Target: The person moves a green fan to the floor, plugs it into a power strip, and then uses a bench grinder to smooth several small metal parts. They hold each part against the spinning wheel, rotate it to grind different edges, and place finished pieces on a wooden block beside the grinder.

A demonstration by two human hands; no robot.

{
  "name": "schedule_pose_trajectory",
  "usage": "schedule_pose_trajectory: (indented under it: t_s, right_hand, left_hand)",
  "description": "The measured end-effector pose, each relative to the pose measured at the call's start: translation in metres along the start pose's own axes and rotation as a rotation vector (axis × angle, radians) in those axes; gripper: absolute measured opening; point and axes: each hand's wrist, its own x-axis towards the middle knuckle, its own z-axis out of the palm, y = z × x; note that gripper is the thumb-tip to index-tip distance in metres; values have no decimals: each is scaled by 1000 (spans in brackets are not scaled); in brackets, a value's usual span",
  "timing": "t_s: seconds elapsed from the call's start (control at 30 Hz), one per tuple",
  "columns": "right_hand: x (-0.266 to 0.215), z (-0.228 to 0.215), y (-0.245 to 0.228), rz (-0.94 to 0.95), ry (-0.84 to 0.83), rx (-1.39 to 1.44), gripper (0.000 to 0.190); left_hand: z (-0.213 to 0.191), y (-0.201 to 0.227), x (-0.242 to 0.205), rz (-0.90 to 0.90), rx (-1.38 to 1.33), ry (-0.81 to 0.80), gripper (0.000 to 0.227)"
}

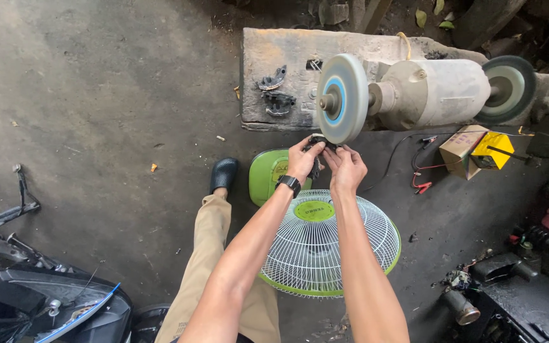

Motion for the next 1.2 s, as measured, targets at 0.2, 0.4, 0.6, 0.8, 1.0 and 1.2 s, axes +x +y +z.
schedule_pose_trajectory:
  t_s: [0.2, 0.4, 0.6, 0.8, 1.0, 1.2]
  right_hand:
    - [4, -5, 5, 10, -49, 52, 28]
    - [0, -6, 3, -26, 18, 71, 25]
    - [-10, -2, -5, -59, 104, 44, 24]
    - [-12, -4, -6, -113, 123, 25, 23]
    - [-12, -7, -12, -150, 169, -5, 23]
    - [-5, -4, -19, -131, 45, -174, 28]
  left_hand:
    - [-1, 3, -1, 29, 32, 4, 44]
    - [2, -4, 6, 9, 27, -64, 42]
    - [7, 1, 2, -11, 39, -101, 40]
    - [10, -6, 3, -32, 1, -143, 36]
    - [19, -7, -4, -73, -17, -141, 36]
    - [19, -8, -14, -59, -172, -58, 39]
